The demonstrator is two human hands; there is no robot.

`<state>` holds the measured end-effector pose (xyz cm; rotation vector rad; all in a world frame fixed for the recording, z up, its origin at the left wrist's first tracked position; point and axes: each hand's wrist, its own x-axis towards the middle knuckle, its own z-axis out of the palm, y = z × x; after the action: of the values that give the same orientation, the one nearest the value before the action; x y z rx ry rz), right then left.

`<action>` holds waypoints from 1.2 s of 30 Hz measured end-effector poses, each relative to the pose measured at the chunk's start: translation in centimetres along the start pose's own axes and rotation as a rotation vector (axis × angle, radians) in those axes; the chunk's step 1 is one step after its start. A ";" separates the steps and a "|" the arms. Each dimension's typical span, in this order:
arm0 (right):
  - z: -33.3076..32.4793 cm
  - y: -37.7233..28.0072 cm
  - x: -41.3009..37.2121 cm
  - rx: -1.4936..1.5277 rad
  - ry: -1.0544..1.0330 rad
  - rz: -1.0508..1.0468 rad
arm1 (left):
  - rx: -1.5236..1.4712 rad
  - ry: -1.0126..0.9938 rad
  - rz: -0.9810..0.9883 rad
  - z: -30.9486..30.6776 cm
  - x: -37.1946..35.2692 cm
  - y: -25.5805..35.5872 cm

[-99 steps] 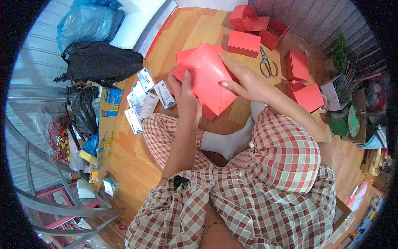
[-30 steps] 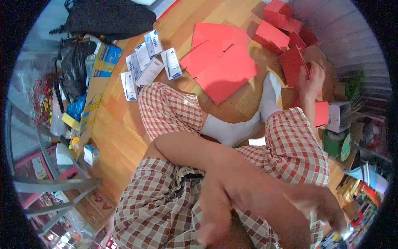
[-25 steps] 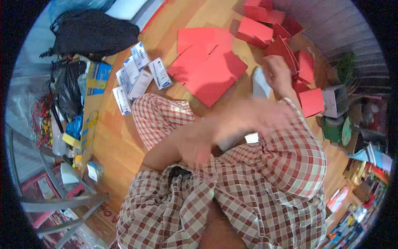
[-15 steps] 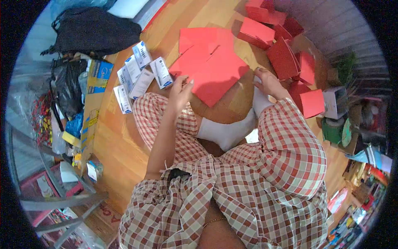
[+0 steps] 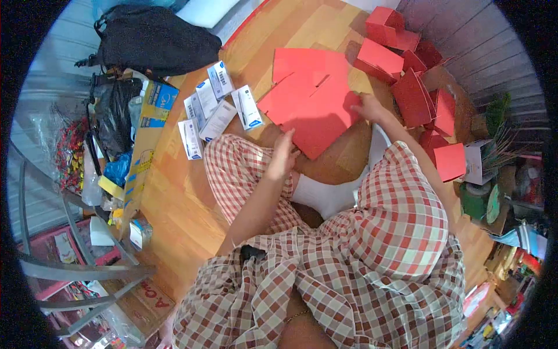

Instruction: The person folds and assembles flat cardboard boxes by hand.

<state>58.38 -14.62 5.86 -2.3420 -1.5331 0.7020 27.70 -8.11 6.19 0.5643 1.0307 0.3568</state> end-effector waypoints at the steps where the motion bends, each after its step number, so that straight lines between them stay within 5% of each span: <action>1: 0.6 -0.7 -0.2 -0.037 0.010 0.019 | 0.006 0.023 -0.005 0.1 -0.2 0.1; 7: -0.4 -3.0 -2.6 -0.142 -0.031 0.085 | -0.048 0.011 0.088 0.2 0.3 -0.7; 12: -0.5 -2.6 -3.8 -0.058 0.179 0.021 | 0.023 -0.107 0.349 2.2 -1.1 0.2; 14: -0.6 -2.1 -4.0 -0.057 0.172 0.000 | 0.039 0.104 0.325 2.4 -1.4 0.3; 18: -2.1 -4.0 -4.4 0.272 0.286 0.123 | 0.019 0.154 0.498 2.2 -2.2 0.5; 20: 0.7 0.6 -2.7 0.391 0.325 -0.089 | -0.138 0.213 0.407 2.8 -2.8 1.0; 22: 0.1 0.2 -3.3 0.730 0.251 -0.022 | -0.285 0.158 0.425 0.4 1.7 -1.5; 23: -0.3 -0.5 -3.6 0.723 0.233 -0.051 | -0.305 0.174 0.447 0.4 1.1 -0.7; 25: -1.2 -1.1 -4.4 1.190 0.125 0.043 | -0.415 0.016 0.339 1.7 -0.9 1.1; 36: -2.8 -3.2 -5.7 1.394 -0.104 -0.048 | -0.469 0.111 0.333 0.8 0.0 2.2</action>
<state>55.43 -18.34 11.17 -1.1871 -0.6329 1.2975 28.37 -6.52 7.82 0.2902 0.9164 0.9057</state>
